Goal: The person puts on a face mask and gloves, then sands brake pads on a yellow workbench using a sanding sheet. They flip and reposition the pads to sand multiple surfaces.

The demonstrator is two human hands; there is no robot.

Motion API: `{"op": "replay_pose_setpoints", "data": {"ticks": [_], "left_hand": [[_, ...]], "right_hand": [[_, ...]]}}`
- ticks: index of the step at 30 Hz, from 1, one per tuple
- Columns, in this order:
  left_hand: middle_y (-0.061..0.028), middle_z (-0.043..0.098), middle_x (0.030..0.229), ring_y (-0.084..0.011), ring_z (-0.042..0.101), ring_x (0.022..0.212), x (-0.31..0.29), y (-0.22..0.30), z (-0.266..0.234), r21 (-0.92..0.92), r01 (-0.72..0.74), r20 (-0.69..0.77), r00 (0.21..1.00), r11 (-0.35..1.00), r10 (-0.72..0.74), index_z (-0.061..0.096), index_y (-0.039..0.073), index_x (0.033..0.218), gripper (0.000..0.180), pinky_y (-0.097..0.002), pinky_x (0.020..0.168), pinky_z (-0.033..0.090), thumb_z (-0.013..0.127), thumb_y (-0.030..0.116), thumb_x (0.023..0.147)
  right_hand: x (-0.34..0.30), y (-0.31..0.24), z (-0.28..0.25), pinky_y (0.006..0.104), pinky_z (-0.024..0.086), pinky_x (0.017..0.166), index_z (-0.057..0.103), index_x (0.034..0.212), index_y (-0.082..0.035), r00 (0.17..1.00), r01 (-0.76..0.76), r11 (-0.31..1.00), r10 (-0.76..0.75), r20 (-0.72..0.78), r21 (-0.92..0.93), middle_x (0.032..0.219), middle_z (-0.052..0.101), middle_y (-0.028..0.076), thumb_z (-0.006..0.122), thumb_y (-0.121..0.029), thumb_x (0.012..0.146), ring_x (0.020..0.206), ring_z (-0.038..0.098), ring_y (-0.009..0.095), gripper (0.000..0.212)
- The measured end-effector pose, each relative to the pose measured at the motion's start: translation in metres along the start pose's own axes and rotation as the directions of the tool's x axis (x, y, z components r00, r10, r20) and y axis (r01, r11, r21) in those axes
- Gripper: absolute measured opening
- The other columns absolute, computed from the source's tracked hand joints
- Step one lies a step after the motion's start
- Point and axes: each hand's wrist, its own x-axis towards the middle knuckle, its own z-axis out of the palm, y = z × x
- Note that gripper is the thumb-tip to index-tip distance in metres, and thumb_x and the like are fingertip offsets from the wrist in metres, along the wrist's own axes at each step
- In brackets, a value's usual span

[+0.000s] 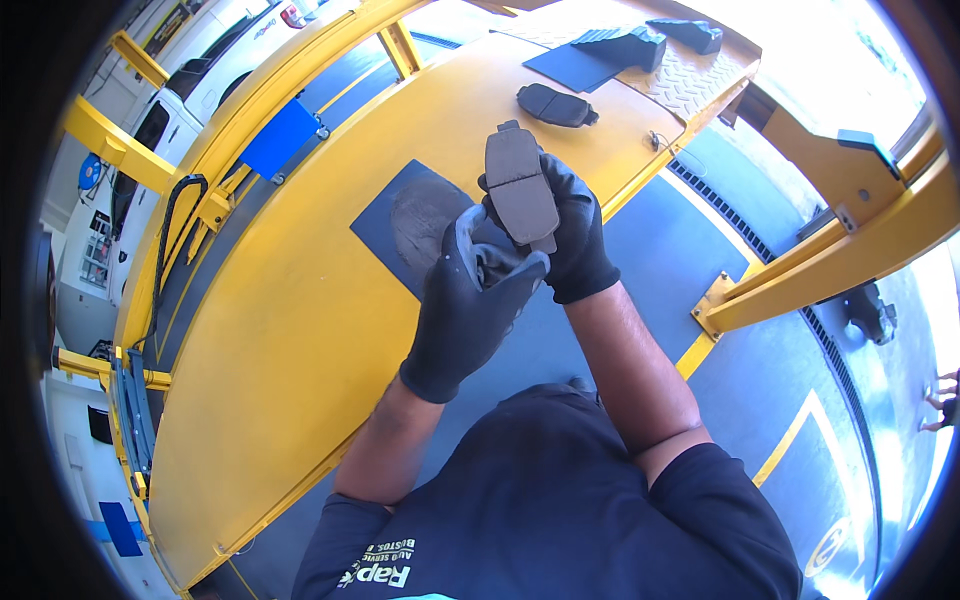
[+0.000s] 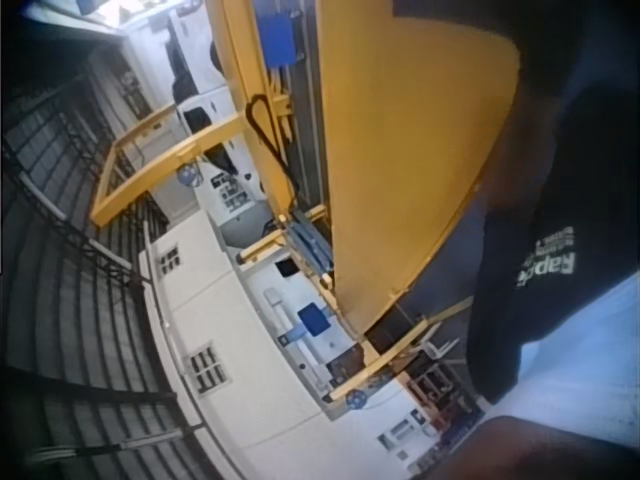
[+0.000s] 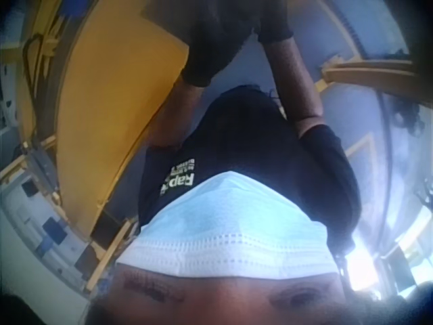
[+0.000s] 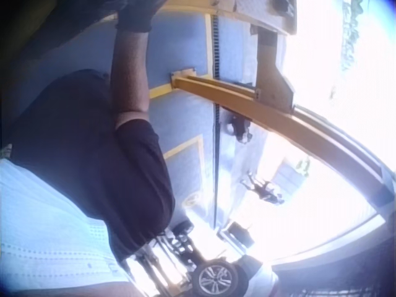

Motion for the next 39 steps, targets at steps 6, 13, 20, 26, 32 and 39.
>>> {"op": "replay_pose_setpoints", "data": {"ticks": [6, 13, 20, 26, 32, 39], "left_hand": [[-0.0112, 0.074, 0.102, -0.0137, 0.074, 0.079, 0.027, -0.005, 0.051, -0.440, 0.173, 0.055, 0.985, 0.881, -0.166, 0.043, -0.010, 0.151, 0.065, -0.0257, 0.066, 0.058, 0.077, 0.009, 0.099], [-0.0092, 0.074, 0.107, -0.0139, 0.073, 0.086, 0.032, -0.011, 0.112, -0.774, 0.257, 0.060, 0.939, 0.578, -0.338, 0.057, -0.003, 0.136, 0.040, -0.0291, 0.076, 0.060, 0.073, 0.008, 0.101], [-0.0075, 0.074, 0.112, -0.0136, 0.072, 0.090, 0.038, -0.019, 0.157, -0.825, 0.165, -0.083, 0.910, 0.540, -0.406, 0.059, 0.003, 0.133, 0.032, -0.0292, 0.078, 0.059, 0.071, 0.008, 0.103], [-0.0113, 0.072, 0.120, -0.0174, 0.075, 0.100, 0.041, -0.027, 0.173, -0.816, 0.106, -0.177, 0.890, 0.568, -0.420, 0.054, 0.002, 0.135, 0.038, -0.0324, 0.083, 0.062, 0.071, 0.007, 0.102], [-0.0154, 0.070, 0.127, -0.0226, 0.075, 0.113, 0.041, -0.024, 0.179, -0.861, 0.050, -0.194, 0.888, 0.507, -0.417, 0.054, -0.003, 0.137, 0.036, -0.0387, 0.097, 0.064, 0.067, 0.008, 0.105], [-0.0157, 0.066, 0.131, -0.0220, 0.074, 0.113, 0.034, -0.021, 0.169, -0.852, 0.118, -0.101, 0.919, 0.511, -0.380, 0.045, -0.005, 0.148, 0.053, -0.0387, 0.098, 0.065, 0.069, 0.012, 0.104]], "right_hand": [[-0.004, -0.026, -0.038, 0.0345, 0.059, 0.098, 0.062, 0.143, 0.002, 0.946, 0.215, 0.671, -0.322, -0.018, -0.709, 0.124, 0.076, 0.014, 0.073, -0.009, 0.098, 0.111, 0.075, 0.023, 0.048], [0.008, -0.084, -0.065, 0.0350, 0.056, 0.102, 0.069, 0.133, 0.002, 0.987, 0.073, 0.475, -0.162, -0.006, -0.877, 0.127, 0.075, 0.018, 0.065, -0.009, 0.102, 0.117, 0.073, 0.028, 0.033], [-0.013, -0.102, -0.105, 0.0380, 0.061, 0.094, 0.070, 0.127, 0.004, 0.868, 0.495, 0.189, -0.161, 0.470, -0.848, 0.137, 0.070, 0.019, 0.058, -0.012, 0.107, 0.114, 0.072, 0.027, 0.028], [-0.024, -0.114, -0.111, 0.0355, 0.060, 0.094, 0.071, 0.128, 0.006, 0.950, 0.286, 0.499, -0.033, 0.312, -0.818, 0.137, 0.070, 0.019, 0.065, -0.008, 0.101, 0.109, 0.072, 0.022, 0.031], [-0.019, -0.109, -0.108, 0.0315, 0.057, 0.097, 0.073, 0.129, 0.007, 0.999, -0.016, 0.749, -0.008, -0.033, -0.663, 0.121, 0.076, 0.012, 0.067, -0.005, 0.097, 0.106, 0.071, 0.017, 0.035], [-0.015, -0.102, -0.097, 0.0306, 0.057, 0.089, 0.074, 0.128, 0.006, 0.992, -0.014, 0.682, -0.083, -0.096, -0.731, 0.116, 0.077, 0.011, 0.070, -0.006, 0.094, 0.100, 0.071, 0.016, 0.036]]}}
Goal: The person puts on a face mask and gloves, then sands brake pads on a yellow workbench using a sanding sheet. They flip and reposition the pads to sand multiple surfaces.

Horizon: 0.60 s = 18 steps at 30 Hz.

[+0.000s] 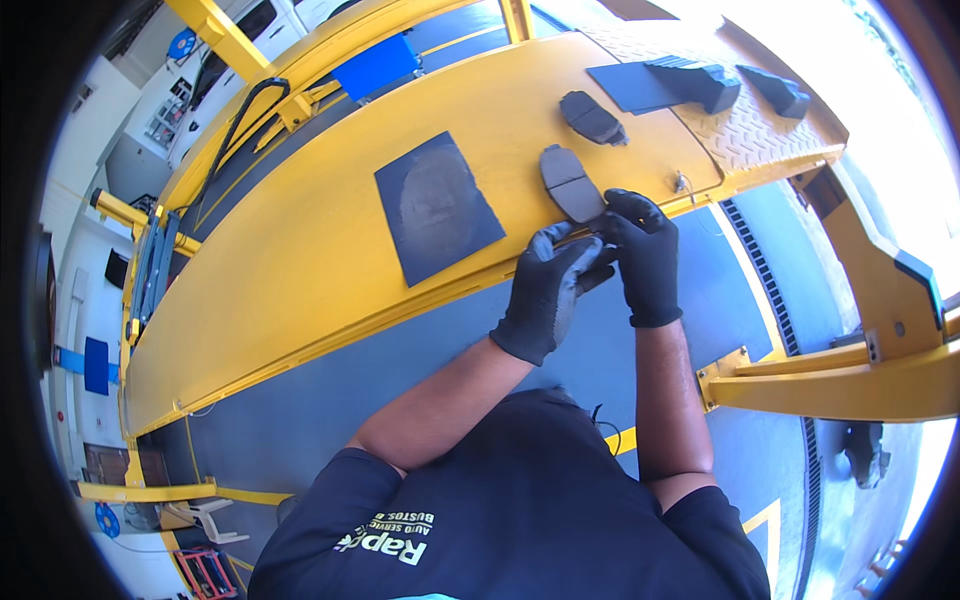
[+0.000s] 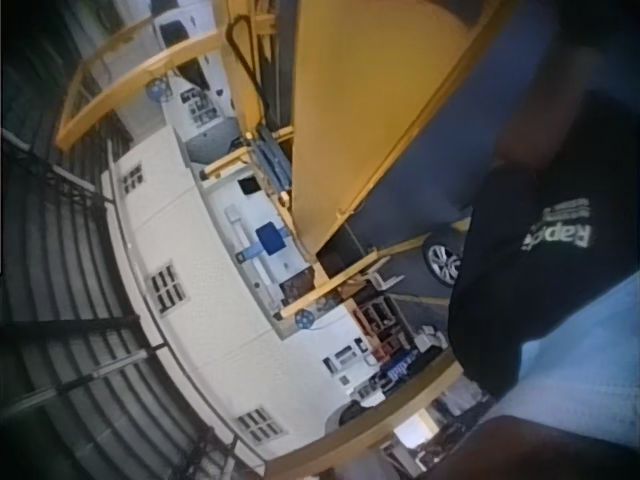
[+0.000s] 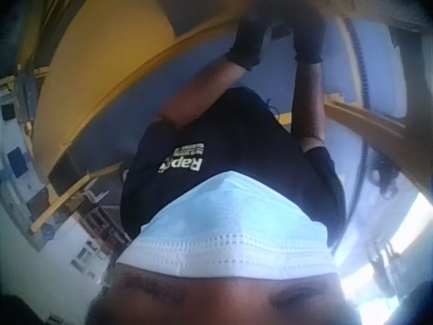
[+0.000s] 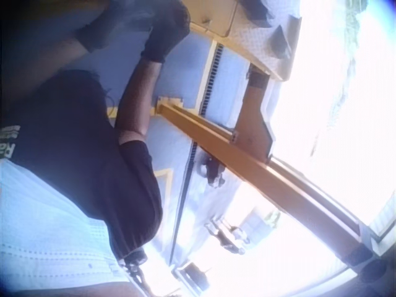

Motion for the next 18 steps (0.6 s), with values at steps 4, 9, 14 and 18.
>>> {"op": "replay_pose_setpoints", "data": {"ticks": [4, 9, 14, 18], "left_hand": [[-0.0148, 0.070, 0.124, -0.0196, 0.074, 0.108, -0.006, 0.009, -0.008, 0.019, 0.030, 0.074, 0.997, 0.999, -0.031, 0.044, -0.004, 0.151, 0.061, -0.0370, 0.092, 0.065, 0.074, 0.016, 0.102], [-0.0156, 0.073, 0.126, -0.0218, 0.074, 0.112, -0.031, 0.067, -0.047, 0.483, -0.137, 0.240, 0.970, 0.865, 0.019, 0.043, -0.005, 0.155, 0.064, -0.0356, 0.096, 0.061, 0.074, 0.019, 0.104], [-0.0157, 0.079, 0.120, -0.0213, 0.079, 0.108, 0.006, 0.204, -0.121, 0.860, -0.498, 0.500, 0.783, -0.110, 0.371, 0.064, -0.001, 0.138, 0.035, -0.0339, 0.089, 0.062, 0.069, 0.013, 0.105], [-0.0229, 0.076, 0.126, -0.0346, 0.076, 0.115, 0.101, 0.277, -0.223, 0.847, -0.432, 0.520, 0.795, -0.310, 0.313, 0.069, -0.001, 0.134, 0.040, -0.0434, 0.097, 0.060, 0.069, 0.024, 0.104]], "right_hand": [[-0.002, 0.004, 0.006, 0.0296, 0.057, 0.085, 0.074, 0.129, 0.005, 1.000, 0.002, 1.000, -0.002, -0.022, 0.005, 0.118, 0.077, 0.010, 0.069, -0.010, 0.099, 0.099, 0.071, 0.015, 0.034], [-0.024, 0.012, 0.012, 0.0292, 0.057, 0.089, 0.072, 0.135, 0.002, 0.989, 0.128, 0.989, -0.133, -0.070, -0.071, 0.127, 0.073, 0.009, 0.068, -0.006, 0.103, 0.104, 0.070, 0.015, 0.033], [-0.076, 0.044, 0.028, 0.0278, 0.054, 0.090, 0.060, 0.147, -0.002, 0.989, 0.077, 0.987, -0.057, -0.135, 0.144, 0.132, 0.067, 0.007, 0.062, -0.003, 0.106, 0.108, 0.065, 0.013, 0.041], [-0.114, 0.054, 0.117, 0.0406, 0.055, 0.096, 0.039, 0.161, -0.005, 0.938, -0.233, 0.846, 0.326, -0.120, 0.480, 0.139, 0.055, 0.012, 0.069, -0.031, 0.105, 0.113, 0.063, 0.021, 0.069]]}}
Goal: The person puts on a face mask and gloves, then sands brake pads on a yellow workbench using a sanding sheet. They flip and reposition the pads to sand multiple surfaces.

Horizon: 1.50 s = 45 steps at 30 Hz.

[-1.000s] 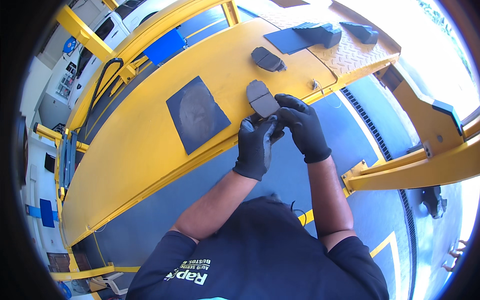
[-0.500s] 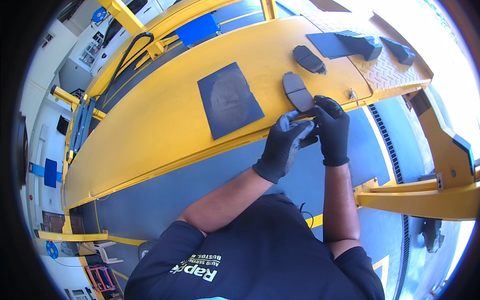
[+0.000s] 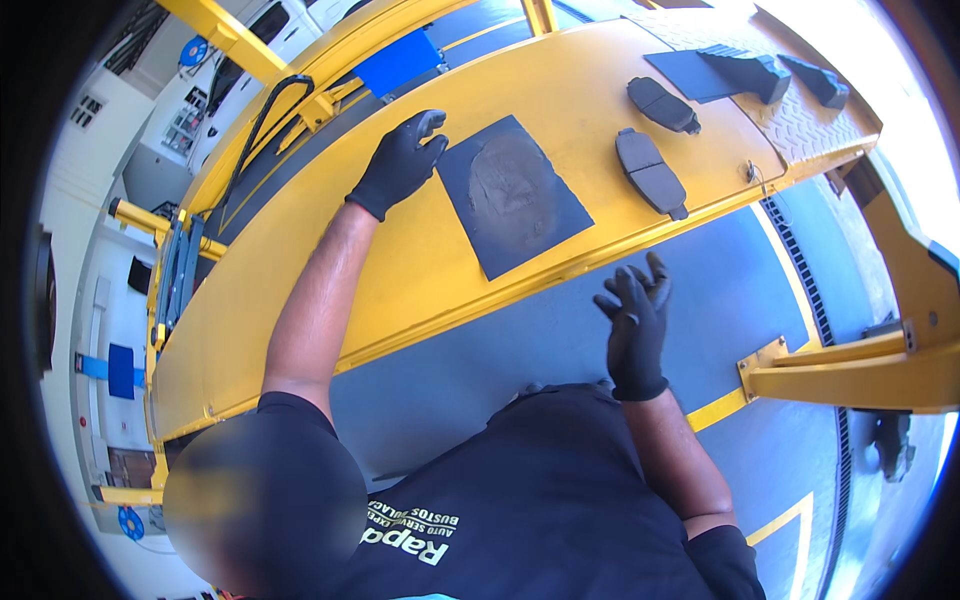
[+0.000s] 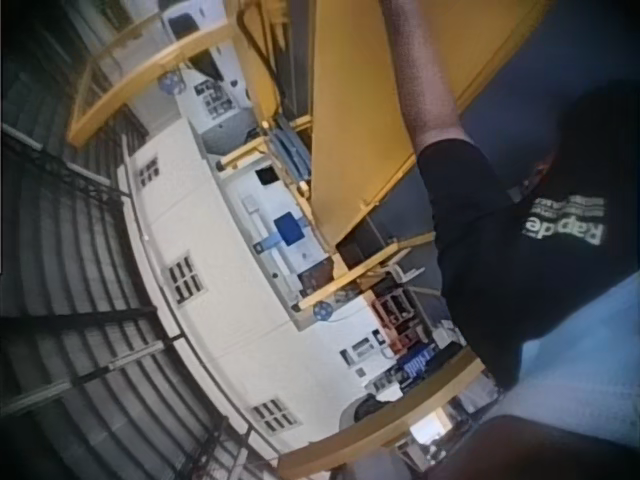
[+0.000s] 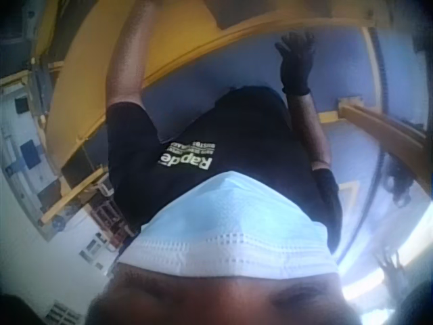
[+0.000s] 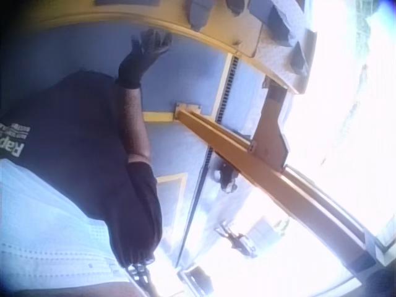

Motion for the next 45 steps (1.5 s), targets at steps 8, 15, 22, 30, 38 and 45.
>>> {"op": "replay_pose_setpoints", "data": {"ticks": [8, 15, 22, 30, 38, 45], "left_hand": [[-0.0243, 0.073, 0.117, -0.0428, 0.071, 0.106, 0.006, 0.005, 0.025, 0.153, -0.671, 0.241, 0.737, 0.726, 0.631, 0.066, -0.004, 0.127, 0.035, -0.0508, 0.094, 0.058, 0.062, 0.022, 0.103], [-0.0263, 0.070, 0.128, -0.0430, 0.068, 0.119, -0.037, 0.038, 0.015, 0.001, -0.621, 0.316, 0.744, 0.784, 0.588, 0.068, -0.001, 0.122, 0.026, -0.0534, 0.099, 0.055, 0.066, 0.013, 0.101], [-0.0255, 0.070, 0.130, -0.0425, 0.068, 0.117, -0.058, 0.086, -0.004, -0.056, -0.728, 0.315, 0.636, 0.683, 0.704, 0.066, -0.002, 0.129, 0.037, -0.0523, 0.099, 0.055, 0.072, 0.020, 0.101], [-0.0189, 0.069, 0.132, -0.0273, 0.070, 0.110, -0.118, 0.200, -0.061, -0.234, -0.122, 0.480, 0.848, 0.965, 0.224, 0.061, -0.001, 0.140, 0.051, -0.0402, 0.092, 0.057, 0.076, 0.028, 0.101], [-0.0091, 0.068, 0.120, -0.0165, 0.065, 0.098, -0.207, 0.300, 0.080, -0.665, 0.402, 0.522, 0.853, 0.630, 0.006, 0.063, -0.001, 0.138, 0.042, -0.0301, 0.087, 0.052, 0.065, 0.029, 0.108], [-0.0057, 0.071, 0.119, -0.0150, 0.068, 0.102, -0.262, 0.466, 0.318, -0.444, 0.574, 0.867, 0.469, 0.688, 0.169, 0.067, 0.004, 0.134, 0.042, -0.0312, 0.088, 0.054, 0.063, 0.038, 0.109]], "right_hand": [[-0.023, 0.015, 0.064, 0.0467, 0.051, 0.107, 0.051, 0.154, -0.011, 0.999, -0.047, 0.993, 0.046, 0.014, 0.105, 0.143, 0.062, 0.013, 0.048, -0.043, 0.114, 0.125, 0.063, 0.028, 0.051], [-0.072, 0.003, 0.072, 0.0409, 0.055, 0.095, 0.053, 0.149, -0.001, 0.992, 0.016, 0.997, -0.006, -0.128, 0.078, 0.130, 0.065, 0.014, 0.048, -0.034, 0.115, 0.109, 0.066, 0.024, 0.047], [-0.116, 0.009, 0.021, 0.0254, 0.050, 0.076, 0.059, 0.145, 0.000, 0.957, 0.192, 0.971, -0.217, -0.195, -0.140, 0.110, 0.067, 0.005, 0.048, -0.014, 0.110, 0.086, 0.060, 0.013, 0.039], [-0.153, -0.008, -0.046, 0.0247, 0.052, 0.090, 0.055, 0.151, 0.002, 0.930, 0.286, 0.957, -0.290, -0.226, -0.051, 0.124, 0.069, 0.007, 0.047, -0.010, 0.109, 0.101, 0.063, 0.011, 0.045], [-0.267, -0.048, -0.262, 0.0255, 0.053, 0.085, 0.054, 0.152, -0.001, 0.879, 0.276, 0.922, -0.356, -0.316, -0.272, 0.118, 0.070, 0.004, 0.047, -0.008, 0.111, 0.096, 0.063, 0.010, 0.043], [-0.372, -0.071, -0.490, 0.0328, 0.060, 0.088, 0.053, 0.153, -0.002, 0.780, 0.469, 0.850, -0.271, -0.564, 0.241, 0.127, 0.070, 0.007, 0.047, -0.004, 0.107, 0.104, 0.070, 0.013, 0.046]]}}
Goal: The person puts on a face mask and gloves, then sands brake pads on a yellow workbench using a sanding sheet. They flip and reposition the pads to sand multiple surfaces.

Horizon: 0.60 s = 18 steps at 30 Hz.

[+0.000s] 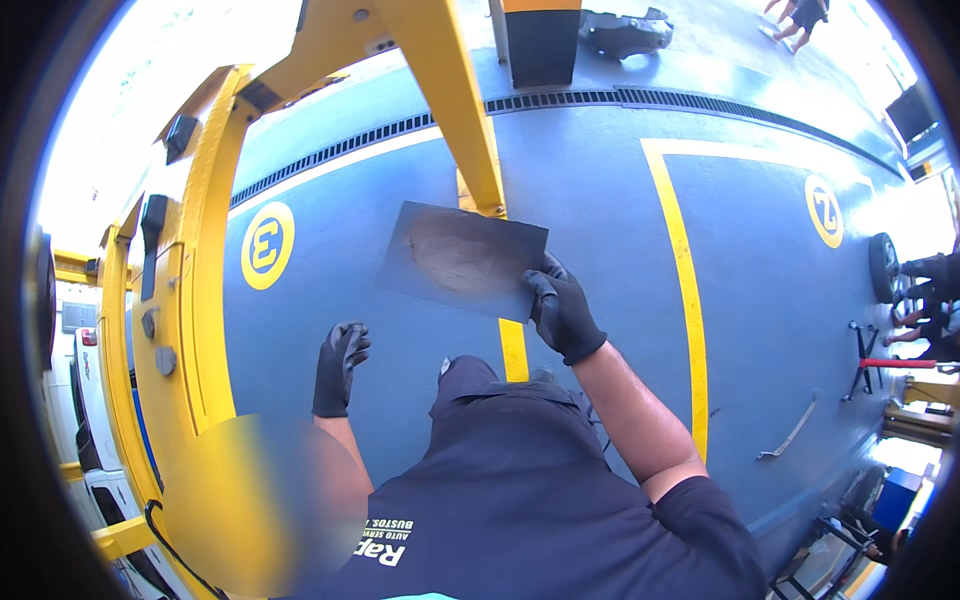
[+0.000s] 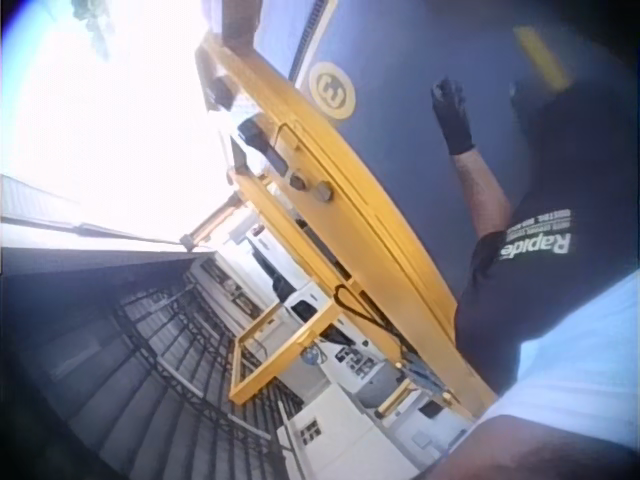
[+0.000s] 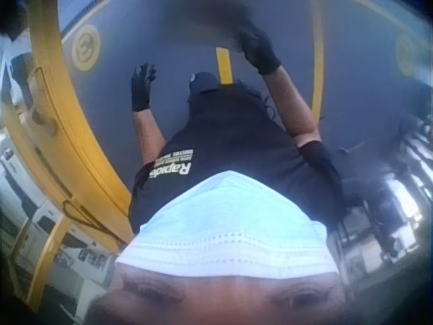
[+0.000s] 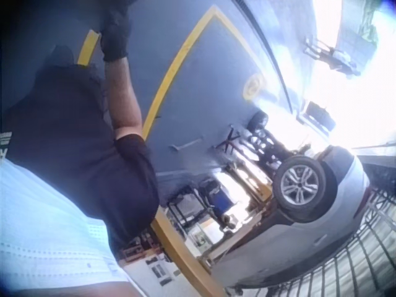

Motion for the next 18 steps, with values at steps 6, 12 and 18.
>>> {"op": "replay_pose_setpoints", "data": {"ticks": [6, 12, 18], "left_hand": [[-0.0039, 0.071, 0.115, -0.0134, 0.068, 0.100, 0.160, 0.016, 0.140, 0.019, 0.090, 0.147, 0.985, 0.996, -0.092, 0.068, 0.006, 0.129, 0.038, -0.0296, 0.087, 0.053, 0.067, 0.037, 0.107], [-0.0045, 0.072, 0.115, -0.0145, 0.068, 0.100, 0.357, 0.041, 0.243, -0.078, 0.059, 0.113, 0.992, 0.995, -0.050, 0.069, 0.008, 0.128, 0.038, -0.0311, 0.087, 0.054, 0.068, 0.040, 0.107], [-0.0043, 0.072, 0.119, -0.0164, 0.068, 0.104, 0.493, 0.021, 0.295, -0.223, 0.302, -0.032, 0.948, 0.927, -0.317, 0.067, 0.009, 0.134, 0.047, -0.0342, 0.092, 0.054, 0.070, 0.046, 0.105]], "right_hand": [[0.102, -0.097, -0.138, 0.0320, 0.052, 0.108, 0.053, 0.152, 0.000, 0.975, 0.040, 0.987, -0.073, -0.212, -0.156, 0.136, 0.068, 0.011, 0.049, -0.004, 0.107, 0.120, 0.066, 0.018, 0.045], [0.298, -0.171, -0.260, 0.0329, 0.059, 0.094, 0.053, 0.153, -0.003, 0.953, -0.058, 0.959, -0.029, -0.301, -0.276, 0.131, 0.069, 0.008, 0.048, -0.007, 0.108, 0.110, 0.069, 0.015, 0.046], [0.565, -0.221, -0.362, 0.0289, 0.057, 0.085, 0.060, 0.146, -0.002, 0.962, -0.156, 0.863, 0.022, -0.272, -0.480, 0.117, 0.072, 0.005, 0.052, -0.003, 0.106, 0.102, 0.067, 0.011, 0.041]]}}
